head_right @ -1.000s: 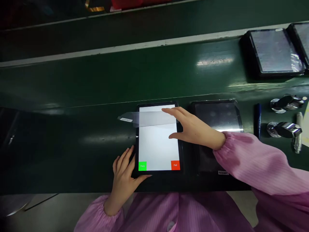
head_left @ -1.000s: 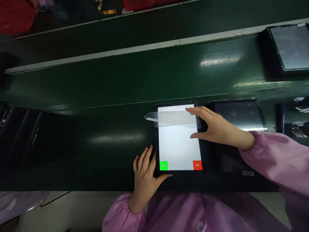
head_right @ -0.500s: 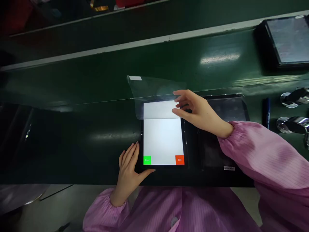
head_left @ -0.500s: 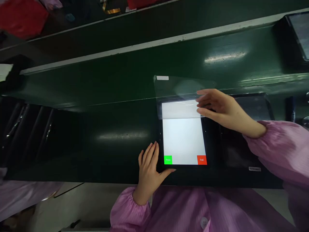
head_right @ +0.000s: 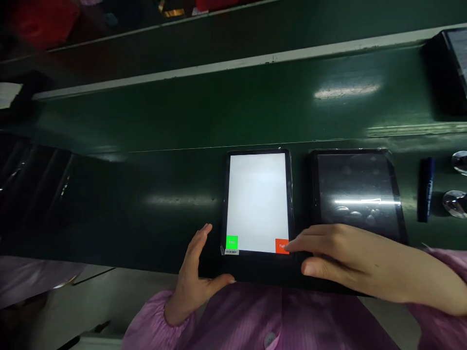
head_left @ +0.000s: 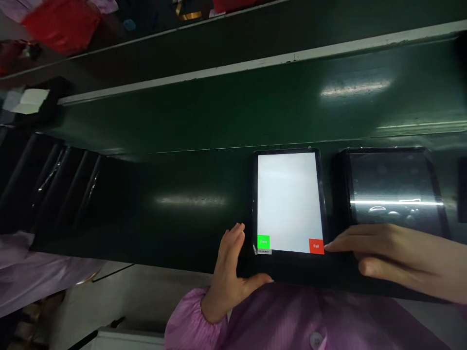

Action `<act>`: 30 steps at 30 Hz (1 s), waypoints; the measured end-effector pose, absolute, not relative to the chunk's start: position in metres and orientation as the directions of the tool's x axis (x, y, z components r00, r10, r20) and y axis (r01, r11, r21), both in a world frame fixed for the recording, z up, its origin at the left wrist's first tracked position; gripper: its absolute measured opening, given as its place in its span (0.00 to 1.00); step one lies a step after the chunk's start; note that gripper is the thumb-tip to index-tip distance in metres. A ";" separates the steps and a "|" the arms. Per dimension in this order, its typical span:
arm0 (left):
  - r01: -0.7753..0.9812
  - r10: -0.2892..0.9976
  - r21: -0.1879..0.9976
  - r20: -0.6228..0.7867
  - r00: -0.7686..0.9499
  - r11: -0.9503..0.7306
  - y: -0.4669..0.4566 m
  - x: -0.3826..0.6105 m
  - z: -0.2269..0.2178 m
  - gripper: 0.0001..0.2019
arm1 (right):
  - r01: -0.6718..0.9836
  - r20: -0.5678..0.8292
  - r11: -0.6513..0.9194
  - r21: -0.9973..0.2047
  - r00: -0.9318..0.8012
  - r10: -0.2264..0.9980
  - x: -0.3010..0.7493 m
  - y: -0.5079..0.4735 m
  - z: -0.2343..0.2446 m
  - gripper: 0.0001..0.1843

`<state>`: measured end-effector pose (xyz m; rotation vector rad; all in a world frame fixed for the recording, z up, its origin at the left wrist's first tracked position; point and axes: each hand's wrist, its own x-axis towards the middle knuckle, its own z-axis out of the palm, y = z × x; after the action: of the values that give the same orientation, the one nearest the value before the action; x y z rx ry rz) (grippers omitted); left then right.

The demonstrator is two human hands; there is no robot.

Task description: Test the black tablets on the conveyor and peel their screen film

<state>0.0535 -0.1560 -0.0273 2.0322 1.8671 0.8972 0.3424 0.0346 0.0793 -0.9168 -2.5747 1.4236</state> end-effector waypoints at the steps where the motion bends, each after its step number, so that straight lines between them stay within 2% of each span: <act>1: 0.834 0.949 0.514 0.313 0.034 -0.199 -0.157 0.054 -0.026 0.43 | 0.447 -0.180 0.436 -0.781 -0.830 0.528 0.349 0.032 0.080 0.18; 3: 0.886 0.941 0.396 0.318 0.114 -0.241 -0.159 0.054 -0.024 0.35 | 0.416 -0.068 0.519 -0.746 -0.824 0.563 0.364 0.027 0.078 0.17; 5: 0.919 0.949 0.313 0.274 0.155 -0.241 -0.156 0.052 -0.023 0.31 | 0.457 0.021 0.585 -0.669 -0.776 0.630 0.378 0.025 0.071 0.17; 10: 0.910 0.953 0.377 0.297 0.060 -0.174 -0.129 0.038 -0.022 0.41 | 0.510 0.073 0.638 -0.577 -0.746 0.662 0.394 0.023 0.058 0.17; 13: 0.927 0.963 0.340 0.259 0.069 -0.158 -0.116 0.033 -0.019 0.41 | 0.520 0.143 0.681 -0.515 -0.731 0.667 0.396 0.023 0.056 0.15; 18: 0.913 0.931 0.280 0.296 0.213 -0.297 -0.116 0.039 -0.013 0.38 | 0.604 0.137 0.617 -0.504 -0.649 0.748 0.424 0.020 0.038 0.16; 22: 0.928 0.930 0.224 0.287 0.231 -0.299 -0.117 0.043 -0.012 0.34 | 0.725 0.096 0.501 -0.473 -0.523 0.847 0.456 0.022 0.023 0.18; 24: 0.922 0.920 0.263 0.346 0.185 -0.284 -0.119 0.041 -0.011 0.35 | 0.781 0.053 0.374 -0.500 -0.404 0.913 0.464 0.024 0.023 0.16; 27: 0.872 0.878 0.416 0.478 0.031 -0.258 -0.119 0.032 -0.011 0.34 | 0.801 0.008 0.155 -0.578 -0.185 0.983 0.465 0.031 0.027 0.12; 29: 0.793 0.877 0.567 0.471 -0.092 -0.221 -0.107 0.026 -0.014 0.30 | 0.777 -0.004 0.054 -0.628 -0.073 0.997 0.460 0.042 0.030 0.17; 30: 0.715 0.894 0.674 0.419 -0.159 -0.188 -0.096 0.024 -0.017 0.28 | 0.767 -0.011 0.018 -0.641 -0.033 0.999 0.456 0.049 0.030 0.21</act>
<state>0.0239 -0.0957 -0.0167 1.8870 1.8533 1.2671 0.4565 0.0494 0.0302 -1.7992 -1.8512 0.6833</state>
